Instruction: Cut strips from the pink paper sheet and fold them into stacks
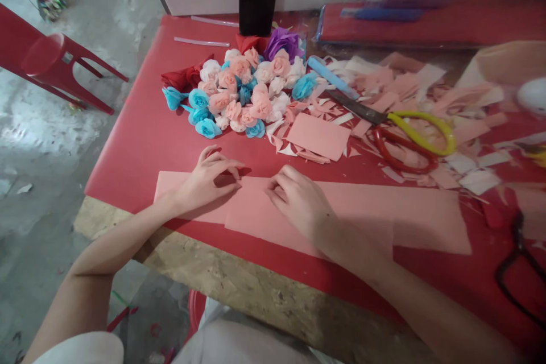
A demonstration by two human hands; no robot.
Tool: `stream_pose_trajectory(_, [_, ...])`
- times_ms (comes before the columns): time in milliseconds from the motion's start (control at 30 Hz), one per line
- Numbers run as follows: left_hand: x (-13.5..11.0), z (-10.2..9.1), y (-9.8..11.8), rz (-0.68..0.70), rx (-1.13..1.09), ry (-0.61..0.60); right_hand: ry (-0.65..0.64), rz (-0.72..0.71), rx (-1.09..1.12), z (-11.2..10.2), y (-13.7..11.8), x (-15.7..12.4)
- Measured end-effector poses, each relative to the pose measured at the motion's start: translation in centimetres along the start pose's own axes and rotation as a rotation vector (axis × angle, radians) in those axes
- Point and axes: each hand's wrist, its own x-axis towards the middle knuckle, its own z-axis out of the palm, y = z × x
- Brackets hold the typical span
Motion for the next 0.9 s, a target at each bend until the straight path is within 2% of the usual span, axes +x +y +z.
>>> stream_pose_trajectory(367, [0.06,-0.28,0.11,-0.029,0.009,-0.042,0.004,-0.004,0.054,-0.06,0.13,-0.02])
stream_pose_trajectory(667, [0.11,-0.04,-0.14,-0.034,0.013,-0.025,-0.025,-0.003,0.046,-0.22,0.0,0.14])
stream_pose_trajectory(900, [0.22,0.1,-0.19,-0.014,0.009,0.002,0.05,-0.06,0.068,-0.02,0.17,0.03])
